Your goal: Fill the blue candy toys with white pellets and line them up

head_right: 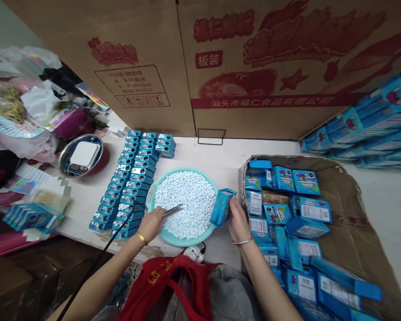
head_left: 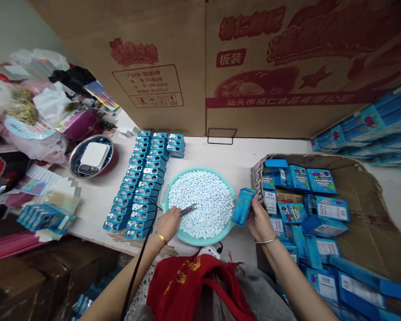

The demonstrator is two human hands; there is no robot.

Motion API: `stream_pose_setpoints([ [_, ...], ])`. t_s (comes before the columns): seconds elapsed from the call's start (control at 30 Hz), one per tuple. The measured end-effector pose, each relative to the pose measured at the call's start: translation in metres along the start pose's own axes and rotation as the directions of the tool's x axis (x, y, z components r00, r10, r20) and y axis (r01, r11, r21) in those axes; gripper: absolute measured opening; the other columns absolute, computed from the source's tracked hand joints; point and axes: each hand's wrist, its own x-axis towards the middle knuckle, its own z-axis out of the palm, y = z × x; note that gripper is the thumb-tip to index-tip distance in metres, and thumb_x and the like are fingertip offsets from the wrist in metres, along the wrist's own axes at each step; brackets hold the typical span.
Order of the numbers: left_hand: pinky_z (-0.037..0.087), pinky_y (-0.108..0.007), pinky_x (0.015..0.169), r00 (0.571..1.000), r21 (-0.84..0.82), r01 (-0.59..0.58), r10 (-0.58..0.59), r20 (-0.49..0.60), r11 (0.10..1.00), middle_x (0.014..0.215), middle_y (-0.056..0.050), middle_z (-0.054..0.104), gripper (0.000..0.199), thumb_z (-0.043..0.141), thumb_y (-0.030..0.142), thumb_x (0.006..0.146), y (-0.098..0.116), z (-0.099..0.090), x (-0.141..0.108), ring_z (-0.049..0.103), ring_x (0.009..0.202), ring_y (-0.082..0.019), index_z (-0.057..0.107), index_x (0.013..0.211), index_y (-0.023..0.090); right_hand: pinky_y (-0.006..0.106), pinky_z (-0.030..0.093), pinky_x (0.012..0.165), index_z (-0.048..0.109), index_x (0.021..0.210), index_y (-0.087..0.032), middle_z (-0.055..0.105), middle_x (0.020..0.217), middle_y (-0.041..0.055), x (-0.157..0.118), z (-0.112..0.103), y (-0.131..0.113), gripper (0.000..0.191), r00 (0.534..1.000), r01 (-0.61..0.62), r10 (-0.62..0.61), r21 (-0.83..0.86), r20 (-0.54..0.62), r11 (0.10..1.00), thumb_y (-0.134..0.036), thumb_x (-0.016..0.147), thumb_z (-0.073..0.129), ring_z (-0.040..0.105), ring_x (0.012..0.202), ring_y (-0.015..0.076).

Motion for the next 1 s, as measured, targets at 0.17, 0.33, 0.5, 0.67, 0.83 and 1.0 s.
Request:
stream_pose_setpoints([
  [0.17, 0.047, -0.036, 0.081, 0.996, -0.123, 0.054, -0.063, -0.066, 0.991, 0.112, -0.014, 0.054, 0.018, 0.041, 0.017, 0.09, 0.056, 0.034, 0.054, 0.057, 0.101, -0.026, 0.052, 0.105, 0.017, 0.042, 0.056, 0.088, 0.061, 0.108, -0.026, 0.068, 0.108, 0.0025, -0.015, -0.008, -0.001, 0.044, 0.991, -0.075, 0.082, 0.071, -0.102, 0.995, -0.06, 0.08, 0.058, 0.061, 0.11, 0.0225],
  [0.33, 0.046, -0.033, 0.087, 0.995, -0.213, -0.023, 0.001, -0.104, 0.977, 0.115, -0.01, 0.056, 0.02, 0.044, 0.02, 0.091, 0.056, 0.036, 0.069, 0.057, 0.104, -0.022, 0.05, 0.11, 0.02, 0.043, 0.05, 0.096, 0.052, 0.114, -0.027, 0.065, 0.112, 0.0036, -0.026, -0.013, -0.007, 0.045, 0.997, -0.051, 0.052, 0.019, -0.053, 0.998, -0.055, 0.08, 0.059, 0.059, 0.113, 0.0213],
  [0.5, 0.047, -0.031, 0.084, 0.976, -0.393, -0.192, 0.135, -0.169, 0.899, 0.106, -0.005, 0.059, 0.021, 0.05, 0.028, 0.089, 0.029, 0.017, 0.05, 0.059, 0.093, -0.018, 0.052, 0.109, 0.021, 0.043, 0.047, 0.096, 0.046, 0.113, -0.024, 0.061, 0.112, 0.0062, -0.028, -0.017, -0.007, 0.05, 0.991, 0.136, -0.136, -0.211, 0.015, 0.968, -0.045, 0.074, 0.069, 0.059, 0.105, 0.0221],
  [0.67, 0.046, -0.028, 0.078, 0.935, -0.4, -0.346, 0.28, -0.216, 0.849, 0.099, -0.005, 0.059, 0.022, 0.051, 0.032, 0.09, 0.02, -0.033, 0.024, 0.057, 0.084, -0.015, 0.054, 0.108, 0.02, 0.045, 0.045, 0.092, 0.051, 0.11, -0.021, 0.059, 0.105, 0.0074, -0.026, -0.018, -0.013, 0.037, 0.904, 0.419, -0.388, -0.558, 0.181, 0.716, -0.039, 0.08, 0.062, 0.057, 0.1, 0.0245],
  [0.83, 0.045, -0.029, 0.078, 0.888, -0.239, -0.457, 0.425, -0.172, 0.857, 0.096, -0.006, 0.06, 0.023, 0.049, 0.033, 0.091, 0.036, -0.091, 0.005, 0.057, 0.086, -0.016, 0.055, 0.108, 0.019, 0.047, 0.046, 0.09, 0.052, 0.111, -0.023, 0.059, 0.106, 0.0094, -0.024, 0.0, -0.017, 0.028, 0.789, 0.609, -0.479, -0.593, 0.385, 0.527, -0.029, 0.085, 0.055, 0.056, 0.102, 0.0267],
  [1.0, 0.047, -0.031, 0.082, 0.894, 0.049, -0.447, 0.449, -0.014, 0.893, 0.102, -0.006, 0.06, 0.02, 0.049, 0.029, 0.09, 0.066, -0.13, -0.001, 0.059, 0.095, -0.02, 0.057, 0.107, 0.02, 0.047, 0.047, 0.09, 0.051, 0.114, -0.023, 0.06, 0.107, 0.0094, -0.025, 0.016, -0.011, 0.029, 0.722, 0.69, -0.519, -0.538, 0.458, 0.485, -0.022, 0.085, 0.052, 0.055, 0.103, 0.0267],
])
